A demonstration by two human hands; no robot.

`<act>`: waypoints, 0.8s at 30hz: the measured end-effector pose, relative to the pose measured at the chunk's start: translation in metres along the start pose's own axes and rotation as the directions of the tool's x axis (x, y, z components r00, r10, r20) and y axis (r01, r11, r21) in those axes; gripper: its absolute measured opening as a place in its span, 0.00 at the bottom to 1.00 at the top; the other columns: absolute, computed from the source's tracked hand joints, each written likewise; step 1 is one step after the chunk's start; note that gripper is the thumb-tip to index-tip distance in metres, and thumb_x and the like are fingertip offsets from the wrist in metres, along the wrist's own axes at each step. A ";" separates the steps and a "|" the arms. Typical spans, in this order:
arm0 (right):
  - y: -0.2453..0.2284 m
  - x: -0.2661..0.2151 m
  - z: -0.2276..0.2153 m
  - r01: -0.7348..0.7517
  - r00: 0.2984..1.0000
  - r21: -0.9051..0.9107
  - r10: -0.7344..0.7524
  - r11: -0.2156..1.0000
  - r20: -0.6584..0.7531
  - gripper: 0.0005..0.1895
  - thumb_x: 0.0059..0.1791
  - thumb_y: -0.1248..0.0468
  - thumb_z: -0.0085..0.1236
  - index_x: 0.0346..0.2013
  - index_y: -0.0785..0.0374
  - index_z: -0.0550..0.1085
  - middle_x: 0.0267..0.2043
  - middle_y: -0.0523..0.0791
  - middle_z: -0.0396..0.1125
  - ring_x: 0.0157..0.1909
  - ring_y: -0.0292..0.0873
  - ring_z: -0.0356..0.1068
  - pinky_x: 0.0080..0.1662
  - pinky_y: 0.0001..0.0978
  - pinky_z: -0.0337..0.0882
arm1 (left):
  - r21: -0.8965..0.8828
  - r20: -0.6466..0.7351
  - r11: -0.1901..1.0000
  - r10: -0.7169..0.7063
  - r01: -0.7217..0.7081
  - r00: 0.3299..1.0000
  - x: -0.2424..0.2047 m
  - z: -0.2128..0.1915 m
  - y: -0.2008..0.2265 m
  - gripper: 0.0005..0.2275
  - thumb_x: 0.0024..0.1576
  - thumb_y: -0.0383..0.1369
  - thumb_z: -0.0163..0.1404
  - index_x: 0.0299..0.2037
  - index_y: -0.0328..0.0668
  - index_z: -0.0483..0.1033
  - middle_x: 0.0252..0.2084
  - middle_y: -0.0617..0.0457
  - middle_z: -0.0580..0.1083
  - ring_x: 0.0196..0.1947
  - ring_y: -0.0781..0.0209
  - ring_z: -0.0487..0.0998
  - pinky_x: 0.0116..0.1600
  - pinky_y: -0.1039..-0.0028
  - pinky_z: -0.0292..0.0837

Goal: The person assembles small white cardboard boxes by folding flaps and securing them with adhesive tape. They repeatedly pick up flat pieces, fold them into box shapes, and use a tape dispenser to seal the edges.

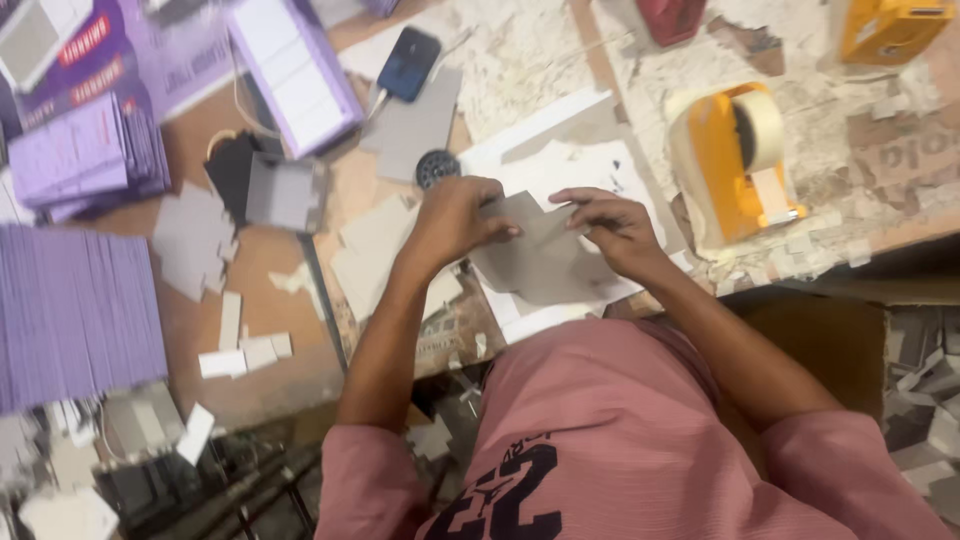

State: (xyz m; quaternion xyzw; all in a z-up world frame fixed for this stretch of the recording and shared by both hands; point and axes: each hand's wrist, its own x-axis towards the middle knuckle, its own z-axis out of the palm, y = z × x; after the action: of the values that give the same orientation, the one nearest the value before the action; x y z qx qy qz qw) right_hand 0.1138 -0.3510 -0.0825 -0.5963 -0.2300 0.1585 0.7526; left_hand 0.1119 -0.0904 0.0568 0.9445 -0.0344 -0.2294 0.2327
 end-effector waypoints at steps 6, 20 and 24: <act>-0.023 0.007 -0.010 -0.115 0.993 0.471 0.084 0.875 0.085 0.40 0.44 0.71 0.57 0.66 0.40 0.55 0.65 0.48 0.66 0.65 0.44 0.66 0.58 0.41 0.76 | -0.226 -0.137 0.899 0.351 -0.374 0.926 0.011 0.000 0.013 0.12 0.53 0.29 0.62 0.34 0.33 0.69 0.32 0.39 0.74 0.34 0.44 0.77 0.41 0.60 0.70; 0.066 -0.035 0.006 -0.066 0.961 -0.476 -0.073 0.877 -0.268 0.32 0.49 0.71 0.55 0.68 0.60 0.60 0.50 0.53 0.71 0.52 0.54 0.74 0.53 0.40 0.74 | 0.253 -0.252 0.869 0.483 -0.425 0.839 0.016 0.103 0.048 0.25 0.56 0.31 0.52 0.63 0.28 0.65 0.51 0.41 0.70 0.51 0.44 0.71 0.56 0.56 0.62; 0.075 -0.043 0.009 0.116 0.950 -0.517 -0.247 0.848 -0.192 0.37 0.47 0.76 0.61 0.68 0.63 0.56 0.60 0.56 0.66 0.58 0.56 0.71 0.54 0.43 0.73 | 0.265 -0.167 0.845 0.515 -0.465 0.841 0.013 0.096 0.047 0.26 0.61 0.37 0.52 0.66 0.28 0.63 0.52 0.43 0.69 0.51 0.47 0.70 0.54 0.58 0.63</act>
State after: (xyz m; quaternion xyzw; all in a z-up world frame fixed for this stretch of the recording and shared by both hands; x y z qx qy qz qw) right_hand 0.0755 -0.3475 -0.1603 -0.7611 -0.2216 -0.0556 0.6071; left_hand 0.0819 -0.1750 -0.0028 0.9434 -0.2730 -0.0448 0.1831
